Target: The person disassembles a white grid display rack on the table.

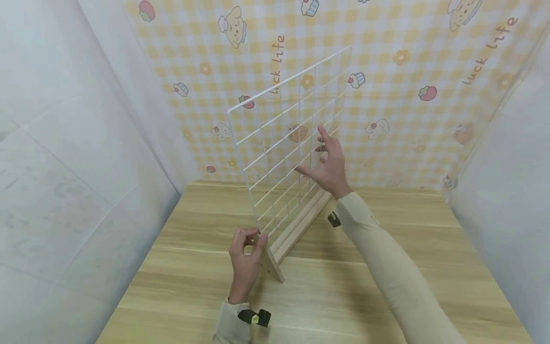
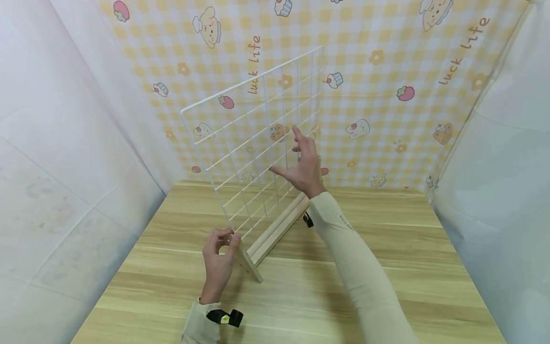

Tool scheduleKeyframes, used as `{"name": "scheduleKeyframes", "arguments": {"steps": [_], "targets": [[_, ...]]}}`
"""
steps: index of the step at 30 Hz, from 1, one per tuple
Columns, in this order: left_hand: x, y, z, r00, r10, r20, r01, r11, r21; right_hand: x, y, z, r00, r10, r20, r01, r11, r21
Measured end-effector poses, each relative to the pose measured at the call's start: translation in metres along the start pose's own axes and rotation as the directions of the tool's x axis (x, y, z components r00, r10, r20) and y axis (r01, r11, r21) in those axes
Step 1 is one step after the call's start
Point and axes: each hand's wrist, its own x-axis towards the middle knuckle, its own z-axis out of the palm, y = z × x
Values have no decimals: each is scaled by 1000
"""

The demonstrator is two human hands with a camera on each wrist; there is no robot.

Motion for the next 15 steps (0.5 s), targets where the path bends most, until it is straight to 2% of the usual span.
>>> {"name": "scheduleKeyframes", "arguments": {"steps": [2, 7, 15], "targets": [[-1, -4, 0, 1000, 4, -2, -4, 1000, 2, 4, -1, -2, 1000, -16, -9, 16, 1000, -5], [-3, -24, 3, 999, 35, -19, -35, 999, -14, 12, -6, -6, 999, -42, -17, 42, 999, -17], [0, -4, 2, 999, 30, -19, -30, 1000, -2, 21, -15, -9, 994, -110, -18, 108, 992, -58]]}}
